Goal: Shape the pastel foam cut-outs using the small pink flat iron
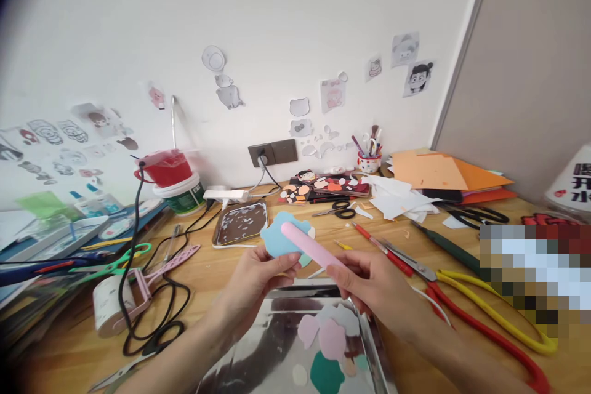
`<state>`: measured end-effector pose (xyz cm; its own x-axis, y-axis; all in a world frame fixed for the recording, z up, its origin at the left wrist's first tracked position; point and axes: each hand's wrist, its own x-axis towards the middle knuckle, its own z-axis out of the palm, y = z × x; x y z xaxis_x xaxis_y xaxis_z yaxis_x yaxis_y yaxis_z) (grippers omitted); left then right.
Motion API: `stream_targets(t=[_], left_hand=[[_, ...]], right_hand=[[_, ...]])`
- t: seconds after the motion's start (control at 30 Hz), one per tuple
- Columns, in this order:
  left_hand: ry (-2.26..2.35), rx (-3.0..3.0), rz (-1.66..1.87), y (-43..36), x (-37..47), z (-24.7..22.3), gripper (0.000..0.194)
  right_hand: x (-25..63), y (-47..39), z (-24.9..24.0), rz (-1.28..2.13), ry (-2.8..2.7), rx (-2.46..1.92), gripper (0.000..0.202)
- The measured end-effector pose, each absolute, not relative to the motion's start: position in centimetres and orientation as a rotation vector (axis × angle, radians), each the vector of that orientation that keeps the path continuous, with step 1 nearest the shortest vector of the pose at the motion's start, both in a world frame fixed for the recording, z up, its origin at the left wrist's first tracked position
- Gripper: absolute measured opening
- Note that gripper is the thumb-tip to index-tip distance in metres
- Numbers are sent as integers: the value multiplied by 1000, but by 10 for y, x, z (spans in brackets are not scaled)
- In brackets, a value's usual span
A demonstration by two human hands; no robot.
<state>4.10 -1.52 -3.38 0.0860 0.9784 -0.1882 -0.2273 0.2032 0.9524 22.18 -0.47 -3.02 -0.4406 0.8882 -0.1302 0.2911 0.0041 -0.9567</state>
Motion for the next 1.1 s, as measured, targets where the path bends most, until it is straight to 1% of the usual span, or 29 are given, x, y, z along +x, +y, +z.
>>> stream_targets(t=[0.17, 0.33, 0.6, 0.83, 1.1], left_hand=[[1070, 1026, 1077, -19, 42, -36, 18], [1091, 1025, 985, -20, 44, -37, 16], [1157, 941, 1050, -16, 44, -33, 19], [1148, 1004, 1027, -17, 44, -33, 17], [1134, 1043, 1021, -17, 41, -33, 16]], right_hand=[[224, -3, -30, 1467, -1782, -1209, 29], [230, 1, -32, 1385, -1834, -1193, 30], [232, 4, -30, 1352, -1806, -1193, 30], [230, 0, -30, 1479, -1868, -1159, 30], [229, 0, -26, 1420, -1892, -1198, 30]])
